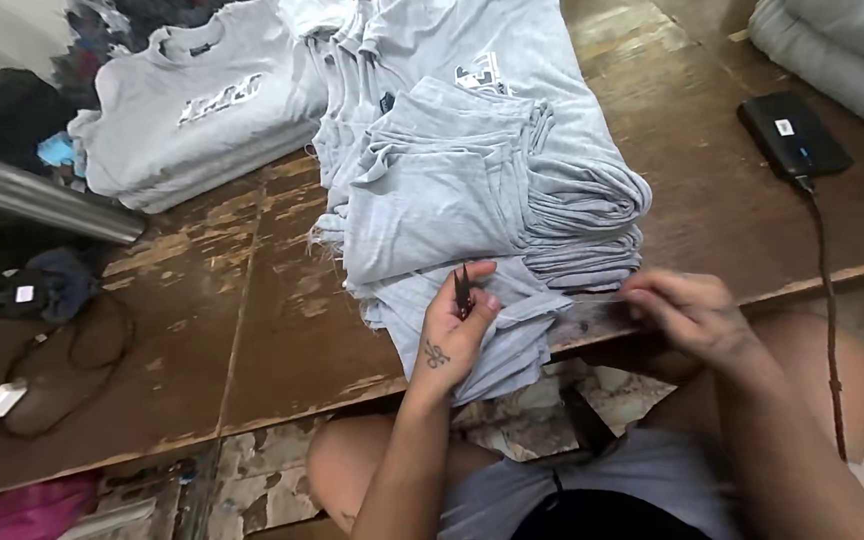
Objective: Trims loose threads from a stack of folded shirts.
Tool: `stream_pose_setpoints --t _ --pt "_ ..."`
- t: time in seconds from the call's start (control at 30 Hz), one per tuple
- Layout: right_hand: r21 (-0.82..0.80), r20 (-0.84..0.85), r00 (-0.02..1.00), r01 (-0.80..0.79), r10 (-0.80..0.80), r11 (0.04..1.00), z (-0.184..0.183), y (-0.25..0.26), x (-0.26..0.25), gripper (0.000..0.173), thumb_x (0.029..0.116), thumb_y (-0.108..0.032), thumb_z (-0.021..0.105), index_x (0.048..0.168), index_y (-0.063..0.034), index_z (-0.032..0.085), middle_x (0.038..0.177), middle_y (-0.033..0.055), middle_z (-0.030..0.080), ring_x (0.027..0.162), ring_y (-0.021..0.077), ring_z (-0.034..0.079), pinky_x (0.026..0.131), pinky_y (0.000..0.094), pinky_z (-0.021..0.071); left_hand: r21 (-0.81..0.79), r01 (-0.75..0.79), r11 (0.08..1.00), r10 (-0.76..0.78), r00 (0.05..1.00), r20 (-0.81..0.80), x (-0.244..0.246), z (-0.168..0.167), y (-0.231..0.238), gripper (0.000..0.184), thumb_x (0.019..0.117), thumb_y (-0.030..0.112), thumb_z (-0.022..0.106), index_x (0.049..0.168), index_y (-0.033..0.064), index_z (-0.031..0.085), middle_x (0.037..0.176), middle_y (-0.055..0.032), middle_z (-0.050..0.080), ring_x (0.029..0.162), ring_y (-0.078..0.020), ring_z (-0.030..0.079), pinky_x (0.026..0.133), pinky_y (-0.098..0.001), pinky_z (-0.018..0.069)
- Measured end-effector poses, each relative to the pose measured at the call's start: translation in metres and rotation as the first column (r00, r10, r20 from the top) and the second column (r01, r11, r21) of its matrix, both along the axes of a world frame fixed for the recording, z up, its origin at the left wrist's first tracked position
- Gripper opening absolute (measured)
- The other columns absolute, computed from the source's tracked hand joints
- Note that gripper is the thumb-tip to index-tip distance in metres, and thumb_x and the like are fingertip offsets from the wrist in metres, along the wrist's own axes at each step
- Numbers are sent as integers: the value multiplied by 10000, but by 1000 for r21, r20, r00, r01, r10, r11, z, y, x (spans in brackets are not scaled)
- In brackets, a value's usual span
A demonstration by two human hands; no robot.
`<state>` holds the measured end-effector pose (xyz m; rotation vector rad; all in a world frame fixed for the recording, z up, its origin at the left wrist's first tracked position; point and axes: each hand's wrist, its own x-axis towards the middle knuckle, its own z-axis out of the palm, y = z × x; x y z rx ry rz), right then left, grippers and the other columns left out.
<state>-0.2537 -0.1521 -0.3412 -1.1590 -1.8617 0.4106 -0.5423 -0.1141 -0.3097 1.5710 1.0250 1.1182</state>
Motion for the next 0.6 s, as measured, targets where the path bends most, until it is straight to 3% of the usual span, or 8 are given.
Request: stream_pose_setpoints --t 0.03,0.1,0.17,0.27,0.33,0.4,0.5,0.6 --pt "-5 48 999 -3 3 1000 6 -3 5 345 1058 -231 464 948 -15 709 778 38 668 702 20 611 687 179 522 -8 -5 1000 5 1000 4 0 -1 0 333 949 44 611 1280 17 601 722 105 593 644 14 560 639 -176 501" --pt "42 108 994 -13 9 999 20 -7 -10 359 1056 -286 493 891 -27 678 797 93 663 729 130 642 666 280 536 -30 -22 999 22 1000 18 1 -1 3 339 939 45 619 1278 32 607 720 102 605 631 13 560 627 -172 499" --pt "97 116 993 -38 27 995 32 -6 -44 304 1014 -333 595 961 -52 700 970 155 699 908 257 697 785 392 587 -33 -42 999 44 998 54 4 1 6 313 942 36 609 1255 22 614 733 101 619 643 10 572 641 -178 509" --pt "242 127 992 -56 26 969 20 16 -93 232 990 -302 637 1099 -126 740 1195 162 706 1156 344 662 948 497 549 39 -26 999 23 998 62 6 3 2 292 965 82 599 1235 -29 578 797 96 637 697 16 597 677 -187 527" --pt "275 -28 996 -69 79 959 7 30 -105 185 994 -221 613 996 -123 770 1177 139 727 1192 319 645 987 481 503 157 73 985 -54 991 -123 0 7 -5 451 958 192 642 1278 -102 525 868 49 638 706 32 558 652 -162 490" --pt "188 -212 953 -180 218 966 10 28 -96 234 1018 -253 603 955 -97 765 1185 139 719 1270 269 601 1097 404 460 211 190 959 -118 943 -311 -9 15 -11 578 910 174 684 1366 -130 500 911 -48 650 680 -14 520 594 -172 444" --pt "110 -353 865 -339 355 934 12 12 -79 298 1043 -305 584 945 -71 741 1243 171 688 1348 248 542 1159 352 410 158 311 937 -244 908 -340 -31 21 -18 579 926 97 653 1434 -92 449 884 -25 656 652 14 502 567 -140 416" --pt "65 -401 850 -346 342 936 12 -2 -68 338 1069 -374 521 938 -110 688 1341 128 612 1403 164 475 1182 321 388 148 312 938 -251 911 -327 -36 21 -20 535 943 82 623 1425 -90 469 870 -15 642 649 24 490 570 -130 410"
